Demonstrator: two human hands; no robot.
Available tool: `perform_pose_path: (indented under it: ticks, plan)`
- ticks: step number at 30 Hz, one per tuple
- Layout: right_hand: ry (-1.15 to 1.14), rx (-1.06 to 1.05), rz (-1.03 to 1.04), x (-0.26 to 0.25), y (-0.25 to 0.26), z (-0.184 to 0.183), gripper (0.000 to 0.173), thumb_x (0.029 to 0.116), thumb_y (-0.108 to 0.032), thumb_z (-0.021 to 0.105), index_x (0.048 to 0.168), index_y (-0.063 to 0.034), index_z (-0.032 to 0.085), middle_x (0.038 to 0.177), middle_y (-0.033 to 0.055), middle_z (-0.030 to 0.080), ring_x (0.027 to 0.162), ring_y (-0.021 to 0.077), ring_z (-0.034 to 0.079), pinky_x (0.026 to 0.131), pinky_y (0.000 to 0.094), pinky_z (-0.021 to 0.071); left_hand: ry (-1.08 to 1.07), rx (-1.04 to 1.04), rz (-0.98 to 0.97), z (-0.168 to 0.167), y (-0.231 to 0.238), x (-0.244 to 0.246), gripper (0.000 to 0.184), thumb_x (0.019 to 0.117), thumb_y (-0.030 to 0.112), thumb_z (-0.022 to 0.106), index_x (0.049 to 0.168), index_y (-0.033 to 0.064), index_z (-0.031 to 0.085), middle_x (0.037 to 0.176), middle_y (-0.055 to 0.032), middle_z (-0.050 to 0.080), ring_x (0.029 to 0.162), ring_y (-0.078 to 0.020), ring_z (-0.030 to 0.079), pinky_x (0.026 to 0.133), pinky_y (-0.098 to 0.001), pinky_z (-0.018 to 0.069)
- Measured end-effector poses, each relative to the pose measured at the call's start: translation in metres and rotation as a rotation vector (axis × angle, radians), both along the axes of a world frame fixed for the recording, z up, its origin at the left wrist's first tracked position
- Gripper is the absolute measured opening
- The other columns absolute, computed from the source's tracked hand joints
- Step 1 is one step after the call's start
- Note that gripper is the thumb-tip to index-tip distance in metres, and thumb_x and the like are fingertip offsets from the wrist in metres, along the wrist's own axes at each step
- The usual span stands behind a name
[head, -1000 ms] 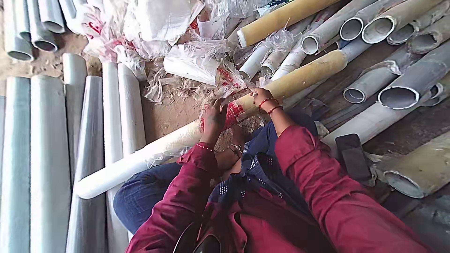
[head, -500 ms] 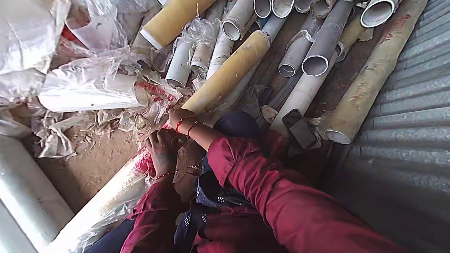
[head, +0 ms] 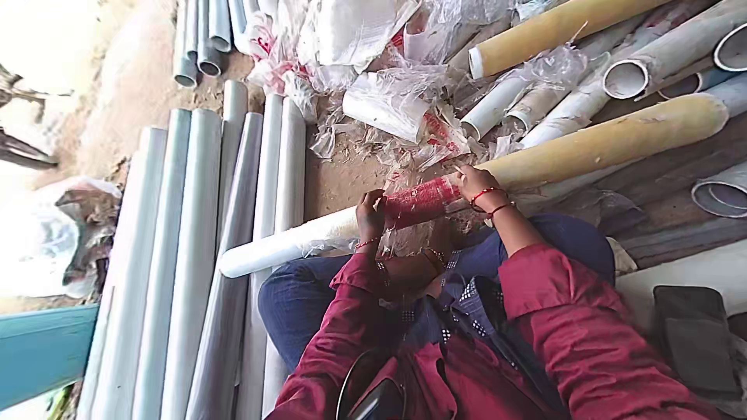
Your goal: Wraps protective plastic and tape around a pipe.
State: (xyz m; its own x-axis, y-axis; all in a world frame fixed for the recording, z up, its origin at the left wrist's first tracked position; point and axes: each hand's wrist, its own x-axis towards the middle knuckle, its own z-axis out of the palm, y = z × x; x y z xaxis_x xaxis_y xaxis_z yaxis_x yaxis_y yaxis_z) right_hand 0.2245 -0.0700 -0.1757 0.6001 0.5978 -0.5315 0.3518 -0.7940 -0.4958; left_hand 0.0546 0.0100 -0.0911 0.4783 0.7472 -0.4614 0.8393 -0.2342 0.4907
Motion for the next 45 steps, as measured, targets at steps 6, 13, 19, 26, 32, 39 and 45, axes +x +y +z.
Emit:
perform_pose_path:
  ticks: [6,13,19,26,32,39,45]
  plan:
    - [-0.024,0.005,0.017,-0.002,0.005,-0.003,0.034,0.1090,-0.009,0.045,0.139,0.0021,0.055,0.126,0.0318,0.065,0.121,0.0481,0.063,0.100,0.0622,0.0477,-0.343,0.286,-0.172,-0.127,0.063,-0.041,0.024,0.1004,0.013,0.066,0.120,-0.0005,0.071,0.128,-0.0221,0.066,0.122,-0.0384,0.062,0.107,-0.0535,0.0463]
    - [0.090,0.089,-0.072,-0.003,-0.010,0.003,0.038,0.1040,-0.004,0.052,0.142,-0.0009,0.055,0.137,0.0252,0.062,0.128,0.0399,0.061,0.102,0.0576,0.0499,-0.259,0.335,-0.338,-0.132,0.038,-0.006,0.035,0.1005,0.020,0.065,0.119,-0.0101,0.065,0.129,-0.0354,0.059,0.128,-0.0512,0.053,0.111,-0.0620,0.0374]
    - [0.100,0.083,-0.051,-0.004,-0.007,0.010,0.040,0.1052,-0.005,0.050,0.145,-0.0018,0.052,0.135,0.0238,0.064,0.126,0.0384,0.062,0.101,0.0558,0.0511,-0.342,0.352,-0.375,-0.132,0.044,-0.003,0.024,0.1000,0.010,0.062,0.108,-0.0116,0.069,0.120,-0.0373,0.062,0.121,-0.0538,0.055,0.109,-0.0634,0.0367]
    - [0.088,0.066,-0.033,-0.003,-0.004,0.008,0.041,0.1047,-0.005,0.051,0.145,-0.0002,0.051,0.134,0.0246,0.064,0.126,0.0388,0.063,0.100,0.0565,0.0516,-0.197,0.376,-0.341,-0.128,0.036,0.006,0.026,0.1036,0.006,0.052,0.114,-0.0145,0.065,0.125,-0.0394,0.059,0.128,-0.0553,0.051,0.113,-0.0625,0.0342]
    - [0.106,0.051,-0.056,0.000,-0.008,0.008,0.039,0.1053,-0.006,0.050,0.144,-0.0012,0.053,0.134,0.0239,0.064,0.127,0.0384,0.062,0.102,0.0568,0.0506,-0.186,0.419,-0.368,-0.137,0.020,-0.003,0.029,0.1053,0.008,0.051,0.117,-0.0161,0.061,0.127,-0.0397,0.057,0.128,-0.0565,0.050,0.111,-0.0624,0.0355]
    - [0.026,0.044,-0.031,-0.002,0.001,0.000,0.034,0.1078,-0.009,0.046,0.139,0.0021,0.055,0.129,0.0288,0.064,0.124,0.0437,0.062,0.102,0.0588,0.0484,-0.356,0.342,-0.247,-0.142,0.030,-0.016,0.041,0.1020,0.015,0.061,0.139,-0.0027,0.059,0.140,-0.0260,0.058,0.132,-0.0438,0.052,0.113,-0.0558,0.0390]
    - [0.018,0.052,-0.010,-0.002,0.000,-0.003,0.036,0.1056,-0.005,0.050,0.141,0.0028,0.053,0.129,0.0301,0.064,0.125,0.0448,0.061,0.105,0.0580,0.0461,-0.537,0.440,-0.267,-0.148,0.031,-0.009,0.012,0.0913,0.000,0.069,0.100,-0.0026,0.077,0.112,-0.0221,0.072,0.113,-0.0394,0.067,0.102,-0.0542,0.0499]
